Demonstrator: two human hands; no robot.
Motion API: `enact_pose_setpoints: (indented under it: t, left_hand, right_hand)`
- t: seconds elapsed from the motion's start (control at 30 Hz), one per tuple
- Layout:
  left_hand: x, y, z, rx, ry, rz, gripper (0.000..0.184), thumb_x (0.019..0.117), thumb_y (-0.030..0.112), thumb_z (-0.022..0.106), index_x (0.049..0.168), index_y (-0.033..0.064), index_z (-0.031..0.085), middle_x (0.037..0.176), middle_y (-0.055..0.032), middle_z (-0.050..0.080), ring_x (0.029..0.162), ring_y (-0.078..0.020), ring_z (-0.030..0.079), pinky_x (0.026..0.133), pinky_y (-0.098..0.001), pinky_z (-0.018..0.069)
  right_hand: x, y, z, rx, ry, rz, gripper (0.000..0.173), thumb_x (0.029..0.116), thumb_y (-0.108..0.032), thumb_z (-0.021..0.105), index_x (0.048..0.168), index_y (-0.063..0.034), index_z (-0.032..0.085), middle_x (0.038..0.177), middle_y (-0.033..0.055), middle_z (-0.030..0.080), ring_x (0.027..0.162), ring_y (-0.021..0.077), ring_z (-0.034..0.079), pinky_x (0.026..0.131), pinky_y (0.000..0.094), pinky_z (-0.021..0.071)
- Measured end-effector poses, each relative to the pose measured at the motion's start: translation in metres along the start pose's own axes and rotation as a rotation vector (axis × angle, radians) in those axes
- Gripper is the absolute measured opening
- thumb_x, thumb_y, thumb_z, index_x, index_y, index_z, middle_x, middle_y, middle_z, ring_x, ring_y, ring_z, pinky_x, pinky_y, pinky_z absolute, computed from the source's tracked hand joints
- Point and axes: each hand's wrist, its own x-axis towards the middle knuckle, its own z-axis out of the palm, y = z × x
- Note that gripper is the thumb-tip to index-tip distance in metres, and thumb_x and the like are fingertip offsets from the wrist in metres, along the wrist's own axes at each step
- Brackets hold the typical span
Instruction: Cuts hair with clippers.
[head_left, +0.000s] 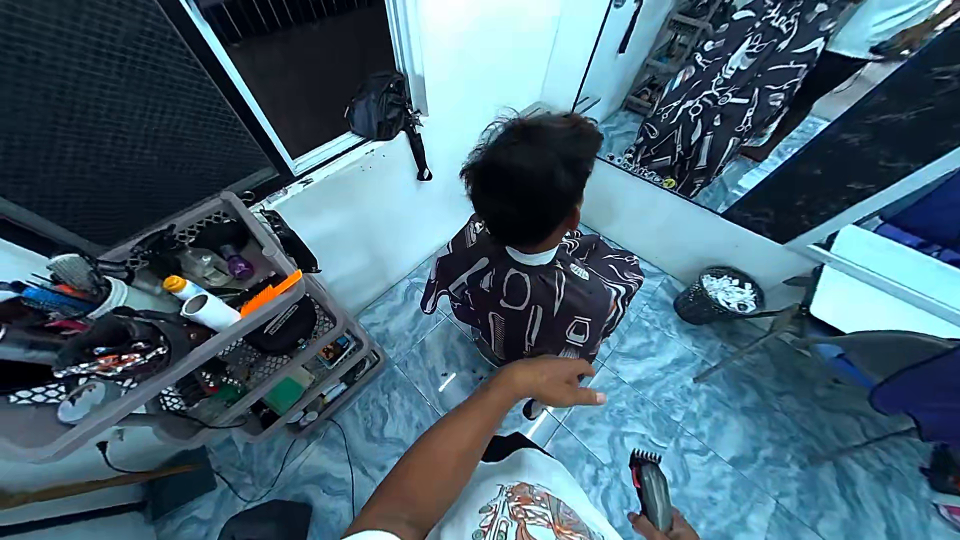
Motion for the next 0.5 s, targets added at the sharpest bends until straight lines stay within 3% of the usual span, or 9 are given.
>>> enact_pose_setpoints:
  t: [0.1, 0.2, 0.23, 0.27, 0.3, 0.37, 0.43, 0.5]
  left_hand:
    - [-0.018, 0.023, -0.057, 0.059, 0.322, -0.036, 0.043, 0.1045, 0.039, 0.058, 0.131, 0.0058, 0.067, 0.105, -0.0146, 0.074, 0.099, -0.0270, 0.071, 0.096, -0.0525, 0.0555]
    - [-0.034, 0.020, -0.121, 0.301, 0.898, -0.026, 0.034, 0.1028, 0.038, 0.062, 0.112, 0.0074, 0.072, 0.091, -0.0083, 0.073, 0.081, -0.0222, 0.072, 0.076, -0.0474, 0.0610]
    - [-0.037, 0.013, -0.142, 0.452, 1.042, 0.038, 0.031, 0.1005, 0.037, 0.065, 0.109, 0.0083, 0.073, 0.095, -0.0076, 0.072, 0.083, -0.0214, 0.071, 0.074, -0.0449, 0.0610]
    - [-0.039, 0.006, -0.164, 0.591, 1.103, 0.092, 0.030, 0.0980, 0.037, 0.068, 0.112, 0.0106, 0.073, 0.106, -0.0091, 0.071, 0.094, -0.0233, 0.071, 0.077, -0.0442, 0.0611]
    - [-0.041, 0.001, -0.185, 0.708, 1.071, 0.105, 0.037, 0.0960, 0.040, 0.070, 0.124, 0.0160, 0.071, 0.124, -0.0124, 0.066, 0.112, -0.0284, 0.066, 0.088, -0.0464, 0.0588]
    - [-0.042, -0.004, -0.220, 0.851, 0.850, 0.016, 0.064, 0.0928, 0.049, 0.071, 0.151, 0.0330, 0.052, 0.161, -0.0192, 0.038, 0.145, -0.0427, 0.041, 0.107, -0.0554, 0.0476]
    - [-0.039, -0.008, -0.239, 0.884, 0.671, -0.036, 0.078, 0.0927, 0.050, 0.072, 0.160, 0.0432, 0.033, 0.170, -0.0216, 0.016, 0.149, -0.0492, 0.030, 0.106, -0.0579, 0.0475]
    - [-0.034, -0.016, -0.250, 0.878, 0.645, 0.053, 0.078, 0.0928, 0.044, 0.074, 0.160, 0.0429, 0.034, 0.170, -0.0235, 0.014, 0.148, -0.0502, 0.033, 0.105, -0.0568, 0.0498]
  right_hand:
    - [0.021, -0.039, 0.012, -0.172, -0.028, -0.156, 0.063, 0.0819, -0.023, 0.083, 0.132, 0.0054, 0.057, 0.103, 0.0252, 0.068, 0.091, 0.0369, 0.068, 0.084, 0.0605, 0.0548]
    - [0.042, -0.091, 0.034, -0.220, -0.106, -0.408, 0.064, 0.0778, -0.025, 0.085, 0.129, 0.0027, 0.060, 0.102, 0.0225, 0.070, 0.092, 0.0357, 0.069, 0.085, 0.0609, 0.0555]
    - [0.049, -0.111, 0.043, -0.246, -0.144, -0.489, 0.064, 0.0763, -0.030, 0.084, 0.128, 0.0008, 0.062, 0.101, 0.0192, 0.071, 0.091, 0.0327, 0.070, 0.085, 0.0587, 0.0570]
    - [0.056, -0.135, 0.053, -0.282, -0.195, -0.550, 0.062, 0.0767, -0.032, 0.083, 0.126, -0.0005, 0.063, 0.102, 0.0173, 0.071, 0.092, 0.0309, 0.071, 0.086, 0.0569, 0.0574]
    - [0.064, -0.162, 0.063, -0.327, -0.246, -0.608, 0.061, 0.0783, -0.033, 0.082, 0.127, -0.0009, 0.063, 0.106, 0.0173, 0.071, 0.096, 0.0310, 0.070, 0.089, 0.0562, 0.0569]
    - [0.078, -0.212, 0.087, -0.451, -0.318, -0.739, 0.059, 0.0819, -0.033, 0.079, 0.128, -0.0008, 0.063, 0.115, 0.0192, 0.069, 0.105, 0.0338, 0.069, 0.095, 0.0565, 0.0554]
    - [0.077, -0.256, 0.109, -0.561, -0.383, -0.801, 0.058, 0.0852, -0.032, 0.077, 0.132, -0.0019, 0.060, 0.123, 0.0203, 0.066, 0.109, 0.0358, 0.067, 0.096, 0.0573, 0.0547]
    - [0.069, -0.291, 0.129, -0.554, -0.391, -0.876, 0.057, 0.0850, -0.030, 0.077, 0.132, -0.0032, 0.059, 0.125, 0.0197, 0.064, 0.110, 0.0352, 0.067, 0.094, 0.0568, 0.0554]
